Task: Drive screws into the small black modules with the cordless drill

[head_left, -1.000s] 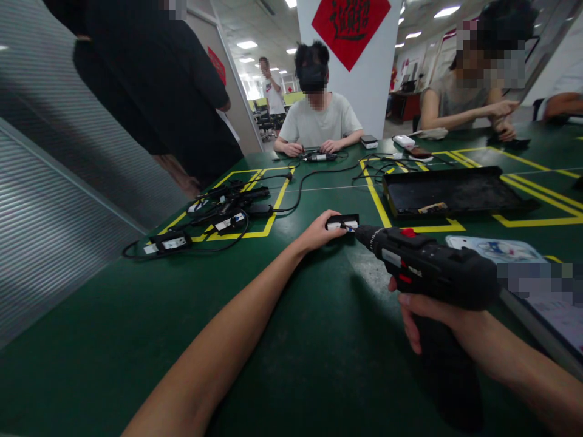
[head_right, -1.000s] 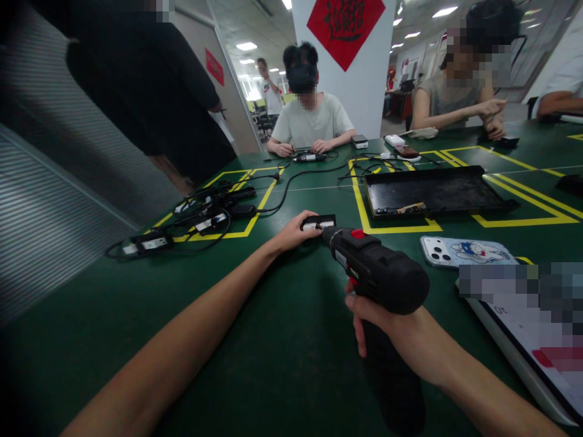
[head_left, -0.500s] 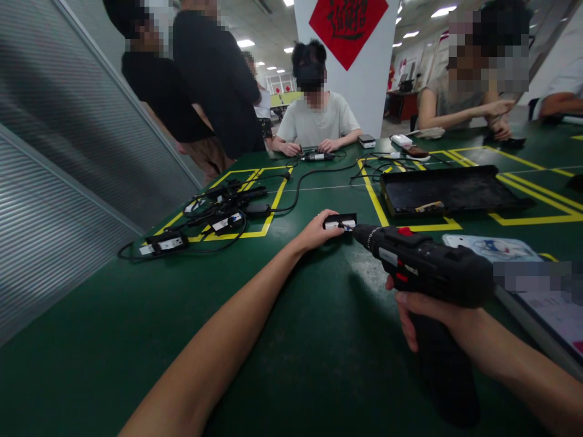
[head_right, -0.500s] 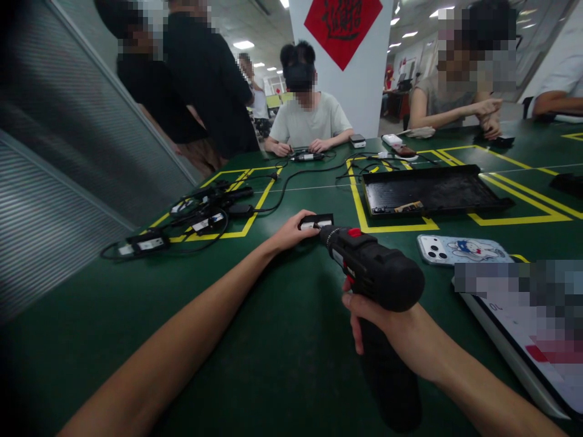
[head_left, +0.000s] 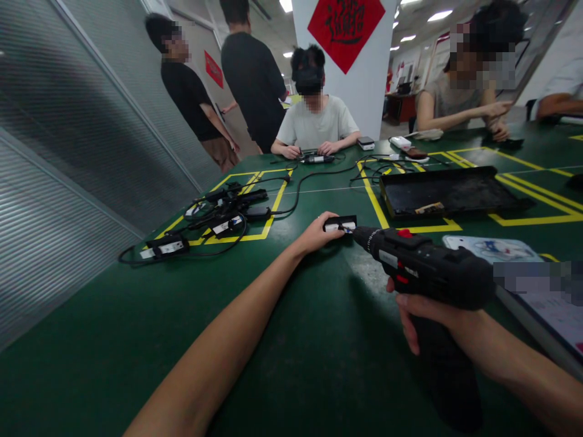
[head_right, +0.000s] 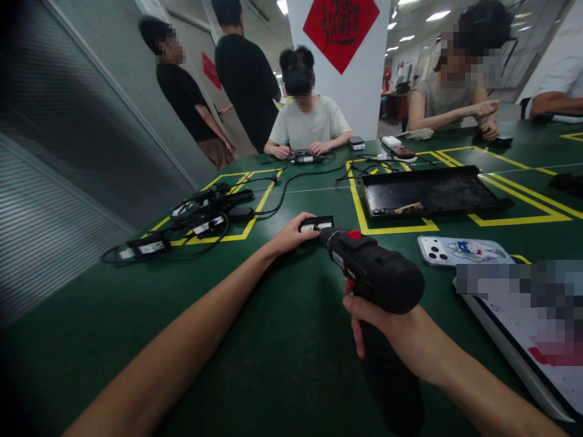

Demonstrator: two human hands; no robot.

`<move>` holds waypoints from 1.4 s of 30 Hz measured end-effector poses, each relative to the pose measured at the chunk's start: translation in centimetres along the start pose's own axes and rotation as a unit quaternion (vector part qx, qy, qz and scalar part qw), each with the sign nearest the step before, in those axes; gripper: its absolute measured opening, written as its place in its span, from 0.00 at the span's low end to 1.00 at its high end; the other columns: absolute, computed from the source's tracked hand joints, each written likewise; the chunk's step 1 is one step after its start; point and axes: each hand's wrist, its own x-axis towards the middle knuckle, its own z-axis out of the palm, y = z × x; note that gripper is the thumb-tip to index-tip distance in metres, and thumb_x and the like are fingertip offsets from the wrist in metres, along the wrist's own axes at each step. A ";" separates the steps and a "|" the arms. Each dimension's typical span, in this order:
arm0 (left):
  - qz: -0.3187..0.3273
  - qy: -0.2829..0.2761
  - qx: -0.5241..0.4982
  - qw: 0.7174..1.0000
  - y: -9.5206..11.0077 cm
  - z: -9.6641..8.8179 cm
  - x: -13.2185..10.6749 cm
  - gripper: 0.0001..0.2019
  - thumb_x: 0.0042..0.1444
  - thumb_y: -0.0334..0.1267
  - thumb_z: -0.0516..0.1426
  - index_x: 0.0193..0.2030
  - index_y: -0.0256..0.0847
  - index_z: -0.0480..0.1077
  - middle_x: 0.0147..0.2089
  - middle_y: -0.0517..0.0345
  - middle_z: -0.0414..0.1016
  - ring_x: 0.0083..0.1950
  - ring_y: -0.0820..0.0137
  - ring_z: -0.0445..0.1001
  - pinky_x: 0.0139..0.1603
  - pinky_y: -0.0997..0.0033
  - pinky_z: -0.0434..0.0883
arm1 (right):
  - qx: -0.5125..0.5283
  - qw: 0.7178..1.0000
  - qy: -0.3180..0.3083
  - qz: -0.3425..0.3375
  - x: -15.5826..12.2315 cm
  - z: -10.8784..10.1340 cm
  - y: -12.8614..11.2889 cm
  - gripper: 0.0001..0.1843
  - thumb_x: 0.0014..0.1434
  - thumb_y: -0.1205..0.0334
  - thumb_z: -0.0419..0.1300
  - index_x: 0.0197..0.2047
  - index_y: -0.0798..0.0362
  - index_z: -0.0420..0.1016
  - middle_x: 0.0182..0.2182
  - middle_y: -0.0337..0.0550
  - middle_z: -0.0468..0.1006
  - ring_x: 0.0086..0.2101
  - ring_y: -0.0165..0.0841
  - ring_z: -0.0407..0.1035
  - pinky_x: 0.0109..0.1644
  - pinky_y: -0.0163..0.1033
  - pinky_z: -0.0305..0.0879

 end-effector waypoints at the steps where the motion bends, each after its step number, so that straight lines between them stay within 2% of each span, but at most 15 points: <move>1: 0.000 0.001 0.001 1.000 0.0 0.0 0.0 0.24 0.48 0.45 0.60 0.50 0.39 0.63 0.43 0.55 0.70 0.40 0.69 0.69 0.42 0.70 0.67 | 0.004 1.000 0.000 -0.006 0.0 0.0 0.0 0.13 0.60 0.55 0.55 0.45 0.52 0.63 0.21 0.37 0.75 0.23 0.33 0.71 0.31 0.41 0.66; 7: 0.009 0.002 0.018 1.000 0.4 0.0 -0.1 0.23 0.48 0.45 0.60 0.50 0.39 0.64 0.41 0.57 0.69 0.40 0.69 0.68 0.43 0.70 0.66 | 0.007 1.000 -0.011 -0.014 1.0 -0.3 1.0 0.15 0.58 0.56 0.57 0.45 0.53 0.61 0.18 0.37 0.76 0.20 0.35 0.73 0.25 0.40 0.69; 12: 0.009 0.001 0.010 1.000 0.3 0.0 -0.1 0.23 0.48 0.45 0.60 0.49 0.39 0.64 0.41 0.57 0.69 0.40 0.70 0.68 0.43 0.70 0.66 | 0.028 0.998 -0.029 -0.049 1.8 -0.4 1.7 0.19 0.56 0.58 0.58 0.48 0.53 0.57 0.16 0.34 0.76 0.17 0.35 0.73 0.21 0.40 0.70; 16: 0.000 0.004 0.002 1.000 0.1 0.0 -0.1 0.24 0.48 0.45 0.60 0.50 0.39 0.63 0.42 0.55 0.70 0.40 0.69 0.69 0.43 0.69 0.67 | 0.014 0.998 -0.029 -0.055 1.7 -0.3 1.6 0.16 0.56 0.60 0.58 0.46 0.53 0.60 0.16 0.35 0.76 0.17 0.35 0.73 0.20 0.40 0.70; 19: -0.005 0.005 0.002 1.000 0.0 0.0 -0.1 0.24 0.47 0.45 0.60 0.50 0.39 0.64 0.43 0.55 0.70 0.40 0.69 0.69 0.43 0.68 0.67 | 0.013 0.998 -0.032 -0.055 1.8 -0.3 1.7 0.13 0.57 0.60 0.57 0.44 0.53 0.61 0.16 0.35 0.76 0.16 0.35 0.73 0.20 0.39 0.70; 26: 0.001 -0.002 0.002 1.000 -0.2 0.0 -0.1 0.24 0.48 0.46 0.60 0.50 0.40 0.63 0.42 0.55 0.70 0.41 0.69 0.69 0.43 0.69 0.67 | 0.017 0.998 -0.036 -0.039 1.9 -0.6 2.1 0.16 0.57 0.55 0.57 0.45 0.53 0.60 0.16 0.36 0.76 0.17 0.34 0.72 0.22 0.39 0.70; 35: 0.002 0.000 0.005 1.000 -0.2 0.0 -0.1 0.24 0.48 0.45 0.60 0.50 0.40 0.63 0.42 0.55 0.69 0.40 0.69 0.69 0.42 0.69 0.66 | 0.006 1.000 -0.004 -0.022 1.0 0.0 0.6 0.13 0.57 0.58 0.58 0.42 0.52 0.60 0.18 0.37 0.77 0.18 0.33 0.72 0.25 0.40 0.70; 42: -0.007 0.001 0.001 1.000 0.0 0.0 -0.1 0.24 0.47 0.45 0.60 0.50 0.40 0.64 0.42 0.56 0.70 0.39 0.69 0.69 0.42 0.69 0.67 | -0.004 1.000 -0.003 -0.009 0.6 -0.1 0.7 0.15 0.58 0.52 0.56 0.44 0.52 0.63 0.19 0.36 0.76 0.21 0.34 0.72 0.30 0.42 0.67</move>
